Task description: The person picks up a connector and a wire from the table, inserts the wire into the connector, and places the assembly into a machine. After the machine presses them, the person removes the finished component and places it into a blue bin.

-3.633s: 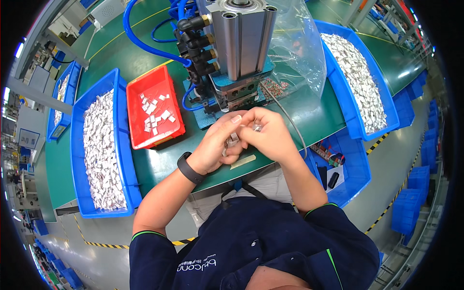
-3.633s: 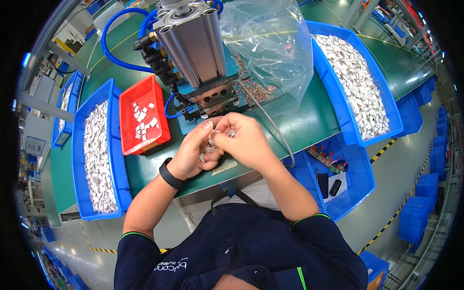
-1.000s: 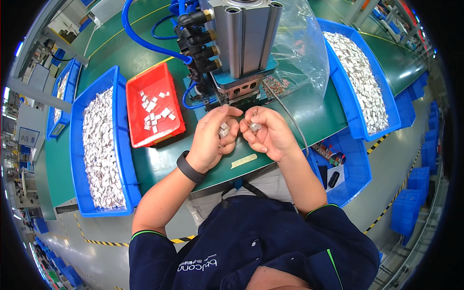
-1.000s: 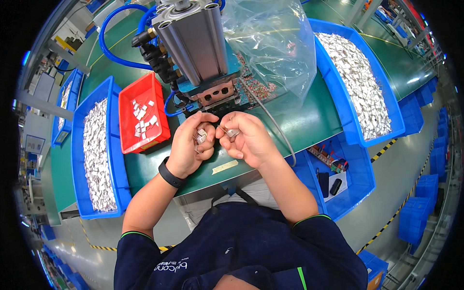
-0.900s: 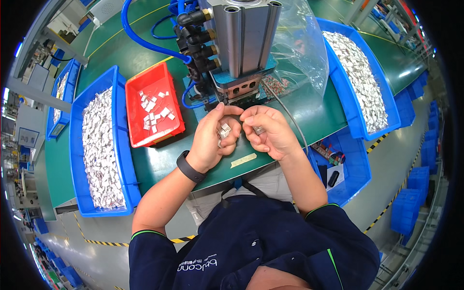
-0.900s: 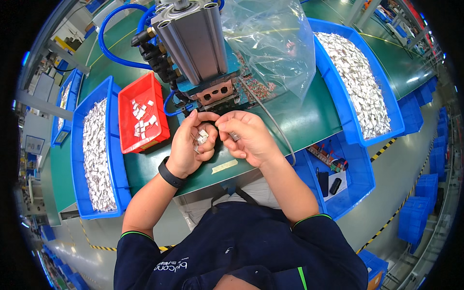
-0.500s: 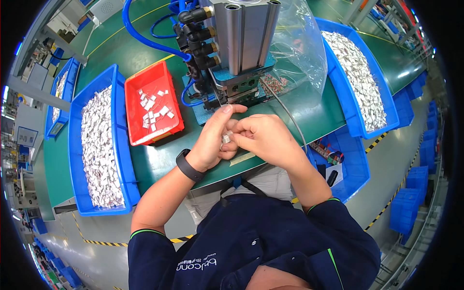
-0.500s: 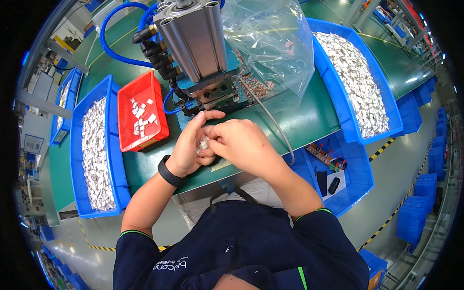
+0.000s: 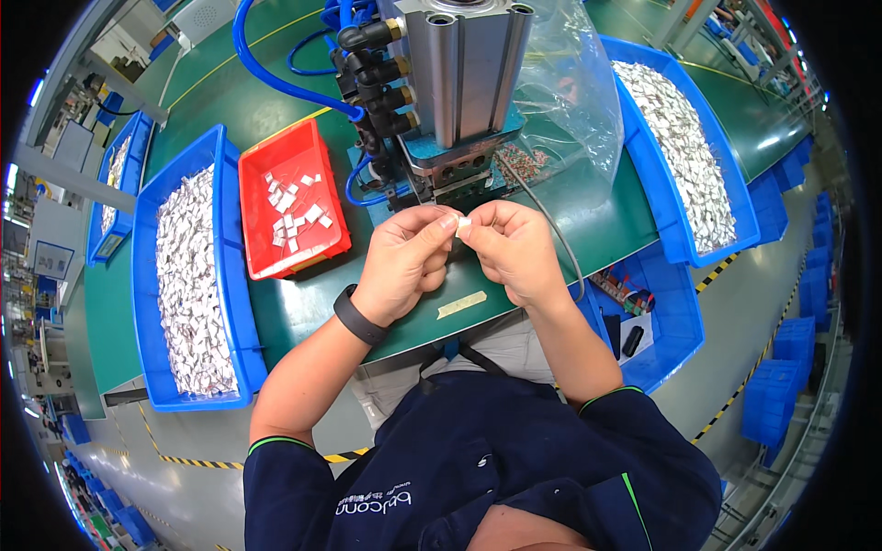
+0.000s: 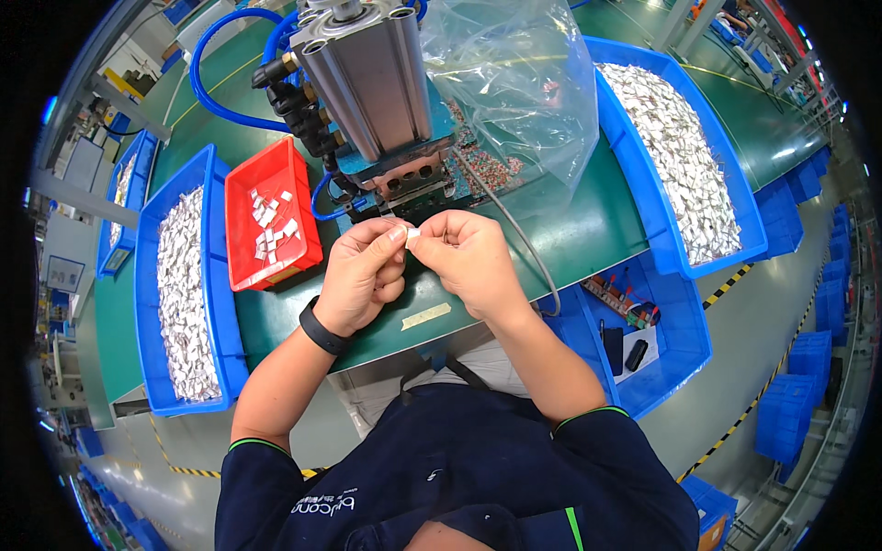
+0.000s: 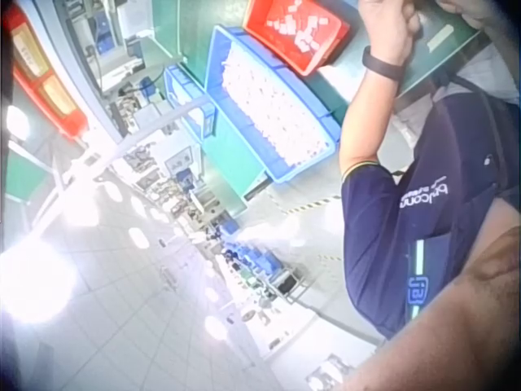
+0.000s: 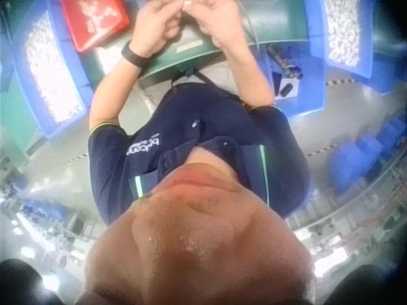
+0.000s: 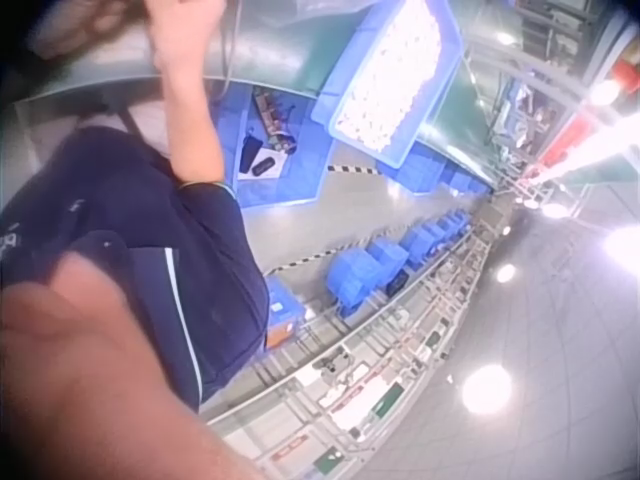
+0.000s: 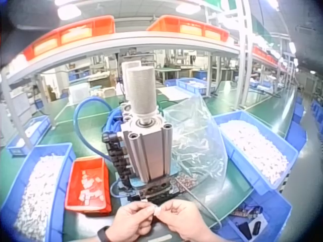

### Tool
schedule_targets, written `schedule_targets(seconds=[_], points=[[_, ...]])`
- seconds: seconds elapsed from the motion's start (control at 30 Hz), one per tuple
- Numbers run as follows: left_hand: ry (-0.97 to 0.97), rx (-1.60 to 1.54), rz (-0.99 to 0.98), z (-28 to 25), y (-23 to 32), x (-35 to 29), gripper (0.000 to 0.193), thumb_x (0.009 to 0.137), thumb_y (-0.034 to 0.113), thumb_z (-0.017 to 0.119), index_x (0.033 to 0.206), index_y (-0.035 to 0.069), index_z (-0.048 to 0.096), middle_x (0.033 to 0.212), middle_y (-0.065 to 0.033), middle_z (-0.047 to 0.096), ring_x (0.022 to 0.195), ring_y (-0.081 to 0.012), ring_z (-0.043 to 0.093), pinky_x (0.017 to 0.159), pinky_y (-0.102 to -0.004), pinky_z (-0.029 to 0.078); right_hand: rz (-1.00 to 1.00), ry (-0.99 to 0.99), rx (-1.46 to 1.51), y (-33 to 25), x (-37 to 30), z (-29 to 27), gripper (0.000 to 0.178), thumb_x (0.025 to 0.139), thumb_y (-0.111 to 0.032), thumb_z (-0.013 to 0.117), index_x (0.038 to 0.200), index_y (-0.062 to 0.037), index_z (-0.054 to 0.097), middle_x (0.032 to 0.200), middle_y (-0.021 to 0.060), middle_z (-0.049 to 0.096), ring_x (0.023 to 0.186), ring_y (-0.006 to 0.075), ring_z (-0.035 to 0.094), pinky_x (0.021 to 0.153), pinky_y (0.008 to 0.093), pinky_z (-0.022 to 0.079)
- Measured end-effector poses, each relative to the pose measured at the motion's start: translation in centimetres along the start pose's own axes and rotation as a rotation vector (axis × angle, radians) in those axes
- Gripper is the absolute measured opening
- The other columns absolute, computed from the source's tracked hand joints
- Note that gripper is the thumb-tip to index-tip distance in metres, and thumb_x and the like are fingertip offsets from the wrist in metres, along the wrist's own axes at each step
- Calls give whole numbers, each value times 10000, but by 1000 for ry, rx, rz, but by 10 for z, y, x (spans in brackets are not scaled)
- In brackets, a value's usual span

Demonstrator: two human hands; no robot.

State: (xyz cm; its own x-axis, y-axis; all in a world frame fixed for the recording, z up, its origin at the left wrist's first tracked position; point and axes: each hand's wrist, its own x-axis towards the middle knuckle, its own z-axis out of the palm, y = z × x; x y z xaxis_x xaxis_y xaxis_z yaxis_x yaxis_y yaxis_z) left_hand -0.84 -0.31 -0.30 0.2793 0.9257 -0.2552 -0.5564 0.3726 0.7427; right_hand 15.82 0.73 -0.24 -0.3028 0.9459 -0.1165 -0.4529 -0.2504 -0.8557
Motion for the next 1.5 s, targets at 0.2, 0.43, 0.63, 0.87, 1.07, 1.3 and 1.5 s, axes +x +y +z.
schedule_targets(seconds=[0.2, 0.43, 0.63, 0.87, 1.07, 1.3, 1.5], points=[[5, 6, -26, -6, -2, 1, 117, 933, 143, 608, 965, 31, 625, 715, 5, 520, 447, -19, 312, 378, -186, 214, -118, -52, -241, 3, -1, 0, 104, 866, -96, 690, 858, -6, 640, 699, -27, 571, 484, -9, 400, 392, 175, 251], [30, 44, -30, -2, 0, 0, 175, 935, 187, 622, 989, 20, 625, 674, 27, 485, 451, -11, 304, 381, -185, 195, 85, -59, -108, -2, 1, -4, 105, 889, -93, 643, 851, 4, 629, 634, -4, 523, 438, 0, 357, 366, 170, 238], [23, 30, -15, -2, 1, 1, 241, 973, 242, 512, 1026, 20, 589, 718, -14, 499, 460, -42, 299, 375, -190, 216, 119, 75, -17, -11, 14, -2, 148, 829, -104, 691, 760, 0, 611, 601, -12, 511, 389, 9, 329, 344, 200, 191], [26, 56, -13, -3, 1, 2, 233, 958, 223, 517, 1003, 4, 582, 712, -16, 494, 462, -45, 300, 373, -194, 214, 147, 101, 32, -12, 22, -1, 160, 842, -121, 671, 768, 2, 600, 588, -12, 495, 380, 16, 331, 331, 202, 201], [25, 57, -6, -3, 1, 2, 229, 952, 221, 522, 996, 5, 584, 707, -13, 488, 458, -46, 297, 373, -195, 212, 138, 95, 37, -12, 21, -1, 169, 846, -124, 669, 761, -3, 587, 593, -13, 497, 381, 13, 336, 329, 201, 204], [26, 56, -10, -3, 1, 2, 215, 952, 212, 527, 980, 8, 586, 702, -10, 484, 453, -44, 295, 372, -196, 210, 134, 88, 56, -11, 21, -2, 150, 845, -123, 671, 798, -7, 587, 601, -12, 501, 385, 13, 343, 330, 198, 214], [44, 28, -21, 0, 0, 2, 159, 943, 191, 559, 962, 35, 577, 704, -8, 485, 457, -40, 298, 379, -191, 211, 110, 101, 4, -8, 20, 0, 125, 846, -107, 665, 844, 0, 600, 624, -13, 514, 411, 6, 359, 342, 188, 231]])
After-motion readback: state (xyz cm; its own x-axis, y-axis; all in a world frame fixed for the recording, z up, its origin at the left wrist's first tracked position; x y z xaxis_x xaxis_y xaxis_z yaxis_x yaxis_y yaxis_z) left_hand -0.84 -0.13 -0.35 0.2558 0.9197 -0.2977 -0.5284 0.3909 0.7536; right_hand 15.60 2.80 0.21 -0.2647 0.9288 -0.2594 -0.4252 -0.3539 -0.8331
